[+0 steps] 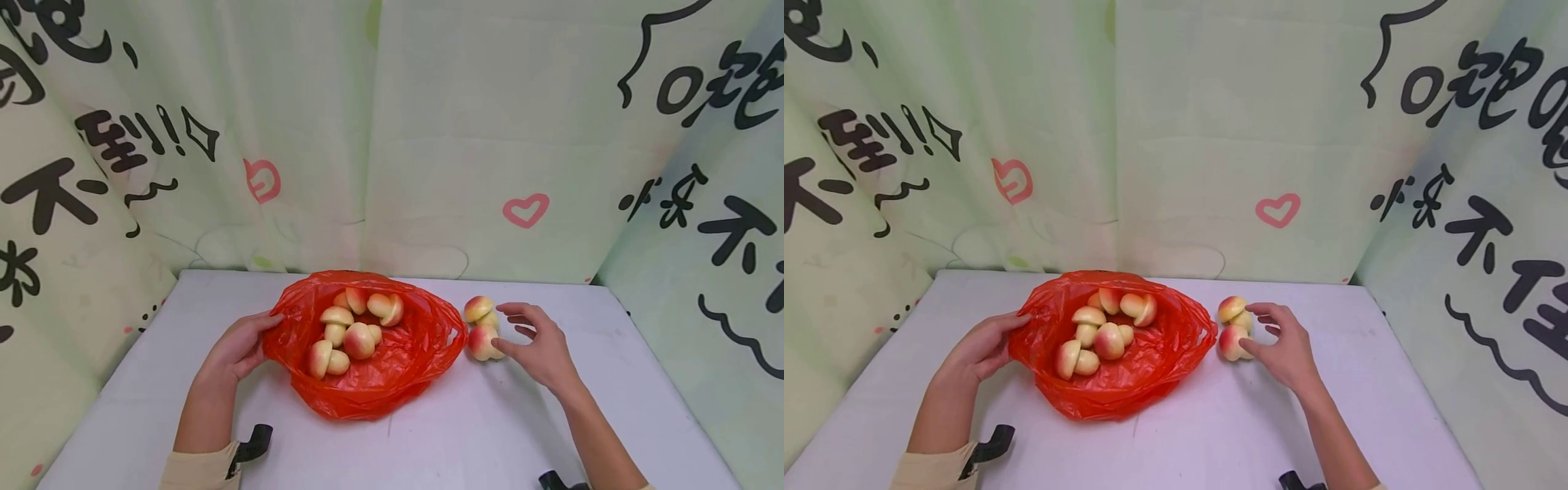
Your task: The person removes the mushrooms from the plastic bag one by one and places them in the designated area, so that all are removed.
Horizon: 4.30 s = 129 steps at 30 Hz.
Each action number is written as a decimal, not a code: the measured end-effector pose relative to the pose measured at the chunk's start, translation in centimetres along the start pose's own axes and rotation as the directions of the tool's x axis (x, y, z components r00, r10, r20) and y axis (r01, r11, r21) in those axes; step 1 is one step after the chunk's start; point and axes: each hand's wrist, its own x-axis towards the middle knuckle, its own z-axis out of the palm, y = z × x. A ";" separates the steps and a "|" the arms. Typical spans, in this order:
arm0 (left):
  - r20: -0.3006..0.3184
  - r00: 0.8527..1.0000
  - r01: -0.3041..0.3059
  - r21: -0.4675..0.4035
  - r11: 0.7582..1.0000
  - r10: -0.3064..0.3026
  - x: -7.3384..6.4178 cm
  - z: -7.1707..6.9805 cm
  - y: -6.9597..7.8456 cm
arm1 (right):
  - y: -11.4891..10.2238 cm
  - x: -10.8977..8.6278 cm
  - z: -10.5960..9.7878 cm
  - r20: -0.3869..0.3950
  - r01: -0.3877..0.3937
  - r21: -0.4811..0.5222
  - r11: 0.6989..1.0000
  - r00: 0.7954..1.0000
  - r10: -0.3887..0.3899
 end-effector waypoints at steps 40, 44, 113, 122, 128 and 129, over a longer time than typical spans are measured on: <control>-0.009 1.000 -0.002 0.012 1.000 0.002 -0.2 0.3 0.2 | -8.2 1.5 4.1 0.152 0.132 0.256 0.958 0.973 -0.175; -0.007 1.000 -0.002 0.010 1.000 0.002 -0.2 0.2 0.1 | -9.1 1.8 5.0 0.184 0.140 0.247 0.959 0.965 -0.188; 0.005 1.000 -0.020 0.010 1.000 0.020 0.0 0.3 0.2 | -11.4 4.2 15.2 0.434 0.184 0.076 0.980 0.879 -0.198; -0.002 1.000 -0.017 0.003 1.000 0.017 -0.1 0.3 0.1 | -11.5 3.8 15.3 0.437 0.166 0.090 0.982 0.879 -0.188; -0.010 1.000 -0.011 0.005 1.000 0.011 -0.2 0.4 0.1 | -11.3 3.7 15.6 0.423 0.183 0.103 0.978 0.881 -0.210; -0.010 1.000 -0.010 0.004 1.000 0.010 -0.2 0.4 0.1 | -11.3 3.7 15.6 0.422 0.187 0.106 0.977 0.881 -0.214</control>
